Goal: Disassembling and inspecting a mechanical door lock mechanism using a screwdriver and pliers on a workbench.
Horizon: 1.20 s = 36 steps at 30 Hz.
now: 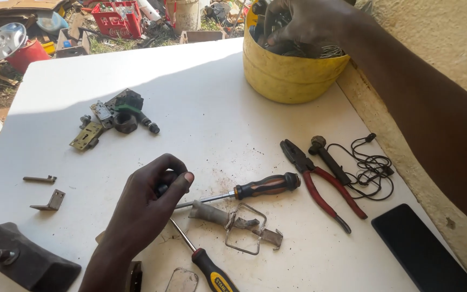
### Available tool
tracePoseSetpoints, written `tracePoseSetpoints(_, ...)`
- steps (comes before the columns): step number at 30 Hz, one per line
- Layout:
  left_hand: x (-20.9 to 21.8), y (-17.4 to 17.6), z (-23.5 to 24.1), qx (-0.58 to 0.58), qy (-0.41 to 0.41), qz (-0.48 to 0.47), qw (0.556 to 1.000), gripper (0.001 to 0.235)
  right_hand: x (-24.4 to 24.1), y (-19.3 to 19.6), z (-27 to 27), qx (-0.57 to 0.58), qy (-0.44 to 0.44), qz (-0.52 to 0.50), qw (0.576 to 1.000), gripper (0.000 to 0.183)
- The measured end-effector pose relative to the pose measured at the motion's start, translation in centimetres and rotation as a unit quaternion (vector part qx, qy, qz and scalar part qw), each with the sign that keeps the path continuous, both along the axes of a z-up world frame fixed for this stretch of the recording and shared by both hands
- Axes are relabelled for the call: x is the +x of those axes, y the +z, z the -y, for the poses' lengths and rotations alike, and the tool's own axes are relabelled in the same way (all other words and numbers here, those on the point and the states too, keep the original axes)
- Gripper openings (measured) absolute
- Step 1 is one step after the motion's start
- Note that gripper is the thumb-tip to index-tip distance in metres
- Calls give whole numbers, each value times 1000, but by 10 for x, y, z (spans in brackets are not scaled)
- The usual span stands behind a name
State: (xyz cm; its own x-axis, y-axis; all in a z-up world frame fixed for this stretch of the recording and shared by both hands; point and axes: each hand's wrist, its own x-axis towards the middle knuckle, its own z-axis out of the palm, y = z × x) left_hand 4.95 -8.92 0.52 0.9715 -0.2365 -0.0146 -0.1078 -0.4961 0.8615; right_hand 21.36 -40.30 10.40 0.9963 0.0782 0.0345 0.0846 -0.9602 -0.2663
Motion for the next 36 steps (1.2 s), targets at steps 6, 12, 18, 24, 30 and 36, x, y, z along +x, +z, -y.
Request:
tracePoseSetpoints(6,-1,-6,-2,19,22,-46,999,21,-9,23,-4,-10,41,-9,999,10)
tracePoseSetpoints(12,0,-11,-2,47,24,-50,997,20,36,-1,42,-2,113,13,994,15)
tracePoseSetpoints(18,-4,-7,0,17,26,-47,998,20,-9,26,-11,-14,131,42,990,9)
tracePoseSetpoints(24,-6,-3,3,39,26,-60,997,20,26,-7,-12,-147,181,71,970,8)
tracePoseSetpoints(30,-10,5,5,29,27,-57,998,24,15,-3,2,-46,241,177,953,36)
tracePoseSetpoints(36,-21,0,15,-168,-41,-79,982,17,-135,-24,-55,238,134,257,927,11)
